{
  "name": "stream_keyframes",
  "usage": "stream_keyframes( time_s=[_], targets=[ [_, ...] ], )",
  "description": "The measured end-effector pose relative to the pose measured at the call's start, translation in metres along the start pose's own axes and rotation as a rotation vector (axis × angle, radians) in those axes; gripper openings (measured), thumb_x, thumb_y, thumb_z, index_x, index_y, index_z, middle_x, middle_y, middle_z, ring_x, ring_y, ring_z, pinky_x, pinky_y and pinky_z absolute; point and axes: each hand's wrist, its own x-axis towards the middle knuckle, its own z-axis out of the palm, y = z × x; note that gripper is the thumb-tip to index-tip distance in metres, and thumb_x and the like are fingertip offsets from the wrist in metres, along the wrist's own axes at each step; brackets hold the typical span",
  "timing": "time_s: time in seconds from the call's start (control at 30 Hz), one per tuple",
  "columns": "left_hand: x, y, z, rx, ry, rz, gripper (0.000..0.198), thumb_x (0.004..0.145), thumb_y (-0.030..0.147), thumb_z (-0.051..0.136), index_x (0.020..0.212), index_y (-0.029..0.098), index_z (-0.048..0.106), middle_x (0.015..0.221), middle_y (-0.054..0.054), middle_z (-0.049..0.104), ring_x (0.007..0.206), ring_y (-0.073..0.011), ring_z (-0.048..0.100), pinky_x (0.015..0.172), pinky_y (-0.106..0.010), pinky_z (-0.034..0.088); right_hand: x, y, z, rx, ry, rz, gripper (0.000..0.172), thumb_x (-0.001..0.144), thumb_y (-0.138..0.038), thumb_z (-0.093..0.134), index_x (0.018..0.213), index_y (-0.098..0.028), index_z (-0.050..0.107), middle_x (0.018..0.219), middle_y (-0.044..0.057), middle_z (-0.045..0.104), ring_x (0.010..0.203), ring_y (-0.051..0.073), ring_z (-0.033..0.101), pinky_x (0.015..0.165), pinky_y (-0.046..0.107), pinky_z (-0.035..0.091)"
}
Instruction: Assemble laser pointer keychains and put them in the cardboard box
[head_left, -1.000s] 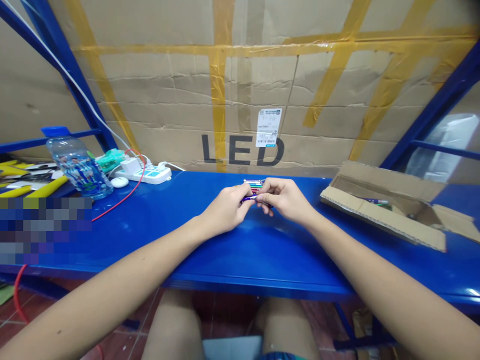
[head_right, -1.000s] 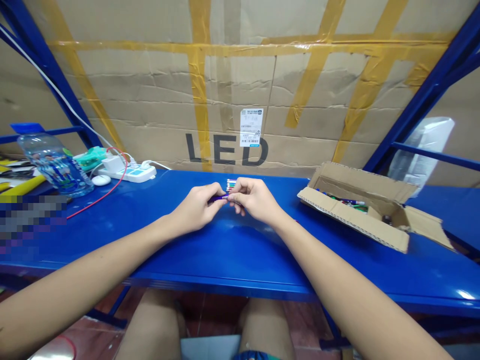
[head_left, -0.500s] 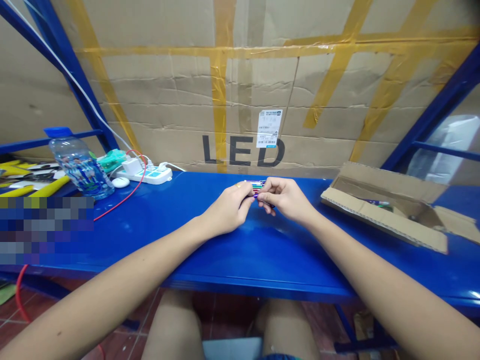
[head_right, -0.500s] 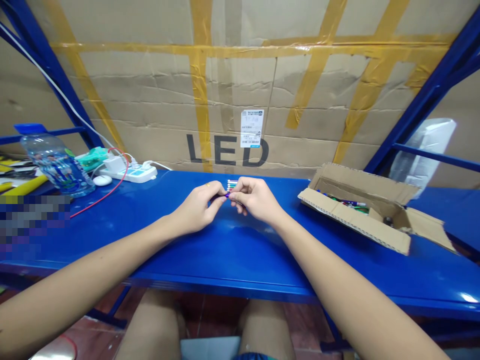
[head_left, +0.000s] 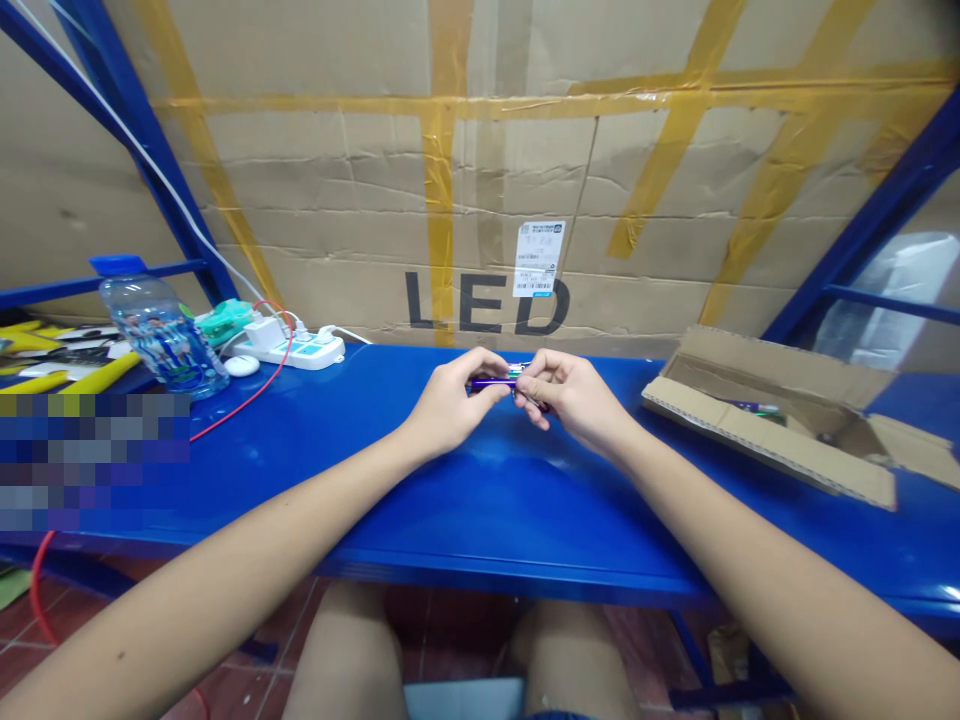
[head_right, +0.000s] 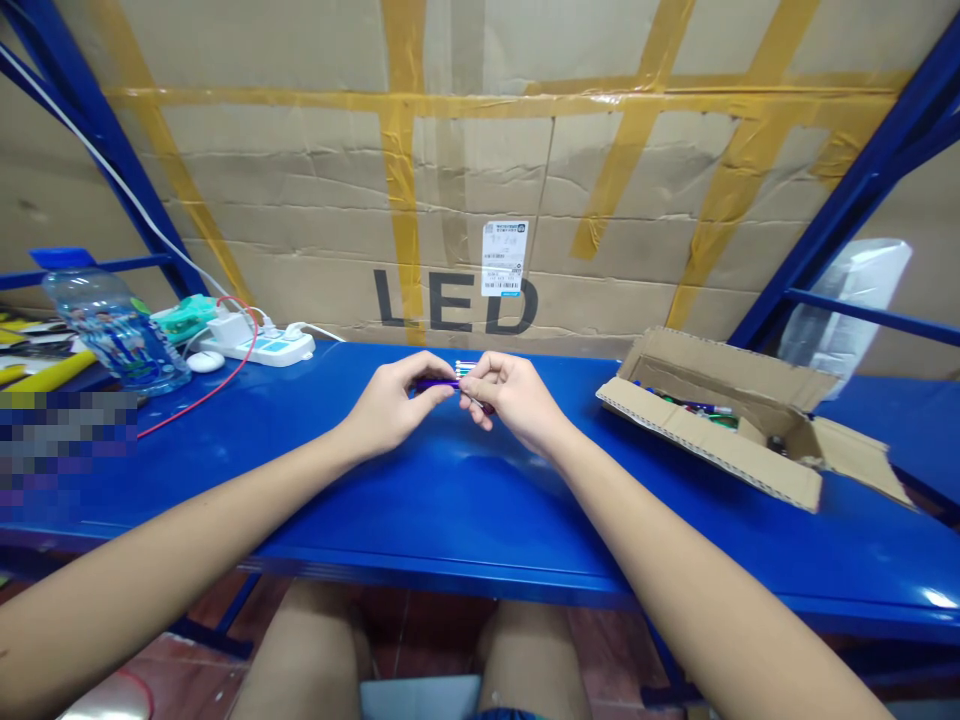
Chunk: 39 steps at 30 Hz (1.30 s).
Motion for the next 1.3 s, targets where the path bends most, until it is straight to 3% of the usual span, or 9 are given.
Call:
stream_keyframes(
  time_s=[0.13,0.3,0.57,0.77,0.83,0.93,1.07,1.3],
  targets=[
    [0.005,-0.002,0.0,-0.297,0.07,-0.168,0.031,0.077,0.019,0.075,0.105,0.015,0.06,0.096,-0.007,0.074,0.092,-0.0194,0.07,0.085,-0.033,0.053,0.001,0.0,0.001,-0.053,0.037,-0.121,0.039,0.069,-0.043,0.084,0.073,-0.018,0.055,0.062,0.001,0.066,0.046,0.012,0.057,0.039,0.024,0.046],
    [0.007,0.001,0.001,-0.429,0.108,-0.27,0.033,0.074,0.026,0.08,0.098,0.014,0.061,0.09,-0.006,0.074,0.078,-0.0163,0.069,0.076,-0.031,0.054,0.0,0.001,0.005,-0.082,0.057,-0.204,0.036,0.072,-0.042,0.082,0.073,-0.018,0.055,0.062,0.0,0.066,0.046,0.012,0.058,0.038,0.024,0.046],
    [0.004,0.002,0.003,-0.274,0.122,-0.133,0.021,0.078,0.017,0.073,0.09,0.016,0.056,0.09,-0.003,0.068,0.089,-0.0173,0.069,0.081,-0.031,0.052,0.0,0.006,0.012,0.025,0.09,-0.058,0.044,0.067,-0.049,0.085,0.071,-0.018,0.054,0.059,0.001,0.065,0.041,0.01,0.054,0.034,0.023,0.042],
    [0.004,0.002,0.001,-0.206,0.079,-0.119,0.021,0.086,0.022,0.064,0.103,0.016,0.054,0.099,-0.006,0.064,0.094,-0.0169,0.064,0.084,-0.031,0.05,0.0,0.004,0.011,0.063,0.066,-0.047,0.043,0.067,-0.046,0.085,0.072,-0.018,0.054,0.062,0.001,0.067,0.044,0.011,0.056,0.038,0.023,0.044],
    [0.004,0.002,-0.001,-0.123,0.022,-0.156,0.015,0.094,0.028,0.054,0.103,0.016,0.056,0.094,-0.005,0.065,0.086,-0.0157,0.063,0.08,-0.031,0.049,0.0,0.005,0.008,0.019,0.064,-0.075,0.04,0.069,-0.044,0.084,0.073,-0.018,0.054,0.063,0.001,0.067,0.045,0.012,0.057,0.039,0.024,0.045],
    [0.004,0.004,-0.005,0.022,-0.136,-0.202,0.026,0.1,0.033,0.042,0.087,0.017,0.058,0.077,-0.001,0.063,0.07,-0.0141,0.058,0.07,-0.03,0.044,0.0,0.008,0.002,-0.116,0.069,-0.154,0.031,0.074,-0.038,0.08,0.073,-0.018,0.056,0.062,0.0,0.065,0.047,0.012,0.057,0.041,0.025,0.046],
    [0.004,0.006,-0.011,0.092,-0.21,-0.181,0.027,0.097,0.032,0.047,0.079,0.017,0.06,0.073,0.0,0.063,0.067,-0.014,0.055,0.067,-0.028,0.041,0.0,0.013,-0.003,-0.251,0.057,-0.215,0.02,0.079,-0.029,0.074,0.072,-0.018,0.059,0.056,-0.002,0.061,0.047,0.011,0.056,0.047,0.026,0.047],
    [0.0,0.005,-0.011,0.042,-0.14,-0.007,0.008,0.091,0.023,0.059,0.089,0.016,0.063,0.087,-0.002,0.069,0.077,-0.0149,0.06,0.072,-0.027,0.044,-0.003,0.007,0.003,-0.183,0.052,-0.194,0.027,0.075,-0.035,0.078,0.069,-0.017,0.059,0.057,-0.001,0.062,0.043,0.011,0.054,0.04,0.025,0.045]
  ],
)
